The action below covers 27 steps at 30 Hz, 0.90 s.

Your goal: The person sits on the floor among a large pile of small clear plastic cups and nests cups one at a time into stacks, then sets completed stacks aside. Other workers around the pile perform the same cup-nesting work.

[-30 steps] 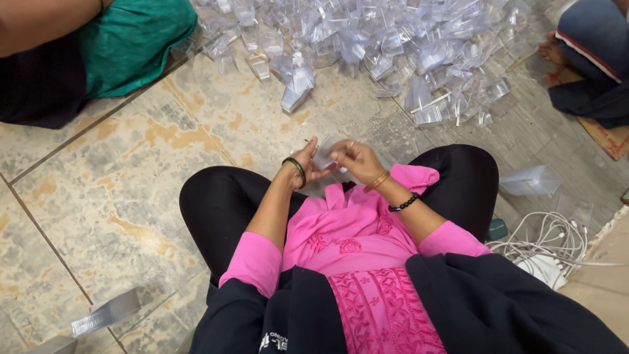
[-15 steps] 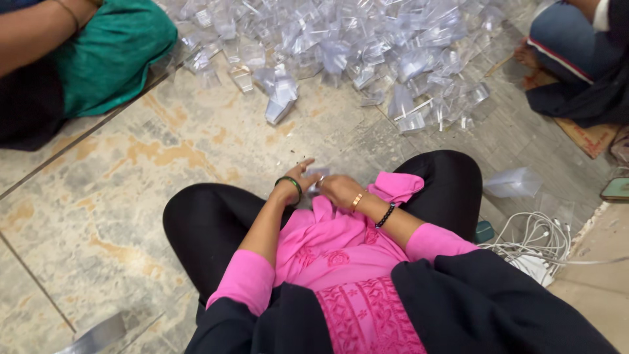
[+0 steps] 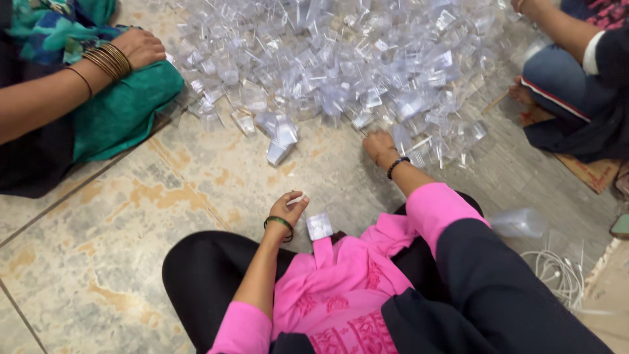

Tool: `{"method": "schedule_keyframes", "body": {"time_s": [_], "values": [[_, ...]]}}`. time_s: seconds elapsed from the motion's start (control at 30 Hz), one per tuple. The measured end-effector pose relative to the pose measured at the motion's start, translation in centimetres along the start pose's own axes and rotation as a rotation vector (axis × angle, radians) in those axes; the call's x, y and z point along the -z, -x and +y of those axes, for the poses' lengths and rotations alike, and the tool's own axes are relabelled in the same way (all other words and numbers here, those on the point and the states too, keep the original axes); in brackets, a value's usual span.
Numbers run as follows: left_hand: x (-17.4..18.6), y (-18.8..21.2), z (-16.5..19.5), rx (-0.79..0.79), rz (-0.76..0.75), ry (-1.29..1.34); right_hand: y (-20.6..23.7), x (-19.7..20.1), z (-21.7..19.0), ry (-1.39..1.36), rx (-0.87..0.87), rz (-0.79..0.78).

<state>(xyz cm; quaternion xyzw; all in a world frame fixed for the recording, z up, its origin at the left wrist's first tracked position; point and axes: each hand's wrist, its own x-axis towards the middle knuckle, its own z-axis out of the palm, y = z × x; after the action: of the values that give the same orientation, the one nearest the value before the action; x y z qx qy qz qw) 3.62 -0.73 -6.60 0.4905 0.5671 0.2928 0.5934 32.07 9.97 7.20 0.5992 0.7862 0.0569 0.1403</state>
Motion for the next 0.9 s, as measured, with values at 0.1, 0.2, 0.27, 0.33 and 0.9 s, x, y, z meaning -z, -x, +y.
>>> {"method": "schedule_keyframes", "body": {"time_s": [0.1, 0.2, 0.27, 0.33, 0.9], "values": [[-0.2, -0.2, 0.6, -0.089, 0.092, 0.208, -0.2, 0.1, -2.6, -0.500, -0.086, -0.126], [-0.3, -0.1, 1.8, 0.011, 0.018, 0.509, 1.9, 0.6, -8.6, -1.313, 0.143, -0.165], [-0.1, -0.1, 2.6, 0.110, -0.010, 0.692, 1.7, 1.0, -10.3, -1.566, 0.090, -0.340], [0.4, -0.1, 2.9, 0.168, 0.039, 0.831, -0.4, 1.1, -10.3, -1.591, -0.059, -0.250], [-0.4, -1.4, 1.0, 0.154, 0.183, 0.473, -8.7, 0.9, -5.8, -1.349, -0.610, 0.458]]}}
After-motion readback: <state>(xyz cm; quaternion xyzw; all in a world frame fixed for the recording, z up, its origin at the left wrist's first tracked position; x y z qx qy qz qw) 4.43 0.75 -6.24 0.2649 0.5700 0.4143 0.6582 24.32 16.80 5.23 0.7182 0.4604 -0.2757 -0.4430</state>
